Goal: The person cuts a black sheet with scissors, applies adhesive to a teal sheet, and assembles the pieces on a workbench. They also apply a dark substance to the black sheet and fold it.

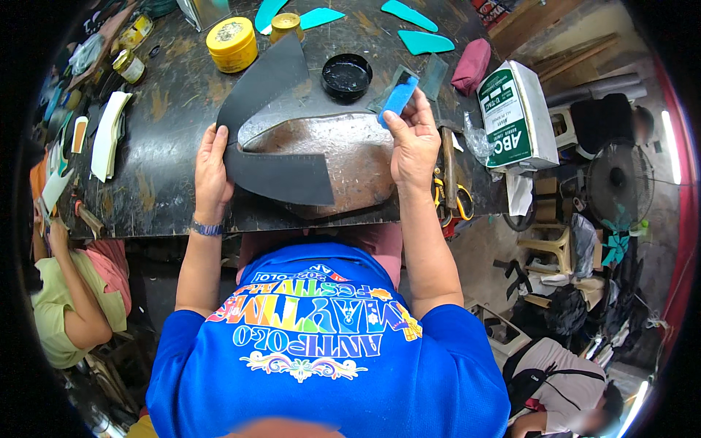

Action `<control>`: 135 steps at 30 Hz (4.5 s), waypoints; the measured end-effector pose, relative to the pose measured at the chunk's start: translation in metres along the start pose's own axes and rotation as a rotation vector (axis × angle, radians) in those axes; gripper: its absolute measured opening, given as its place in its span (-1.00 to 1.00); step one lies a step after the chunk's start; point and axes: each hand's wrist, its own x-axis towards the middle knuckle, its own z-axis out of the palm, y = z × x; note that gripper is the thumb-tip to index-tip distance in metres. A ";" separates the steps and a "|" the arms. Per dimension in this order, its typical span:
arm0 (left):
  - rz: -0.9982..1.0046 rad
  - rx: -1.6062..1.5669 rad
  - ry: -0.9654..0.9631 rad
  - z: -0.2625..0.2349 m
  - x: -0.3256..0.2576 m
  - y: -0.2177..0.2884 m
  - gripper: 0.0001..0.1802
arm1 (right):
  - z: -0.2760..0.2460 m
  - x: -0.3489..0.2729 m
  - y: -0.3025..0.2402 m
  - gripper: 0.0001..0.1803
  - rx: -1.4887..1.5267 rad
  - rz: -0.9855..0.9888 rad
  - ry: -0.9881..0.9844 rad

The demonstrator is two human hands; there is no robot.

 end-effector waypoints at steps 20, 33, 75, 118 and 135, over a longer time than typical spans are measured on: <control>-0.375 -0.401 -0.099 0.046 0.006 -0.023 -0.86 | 0.049 -0.041 0.020 -0.66 -0.609 -0.295 -0.311; -0.412 -0.368 -0.105 0.054 -0.005 -0.019 -0.81 | 0.057 -0.027 0.030 -0.63 -0.929 -0.723 -0.358; -0.382 -0.309 -0.185 0.058 -0.007 -0.029 -0.73 | 0.057 -0.067 0.019 -0.67 -0.301 0.174 -0.230; -0.133 0.083 -0.273 0.050 0.003 -0.020 -0.73 | 0.024 -0.034 0.000 -0.68 -0.190 0.752 -0.419; -0.116 0.180 -0.315 0.048 0.007 -0.020 -0.73 | 0.015 -0.035 -0.010 -0.70 -0.250 0.701 -0.456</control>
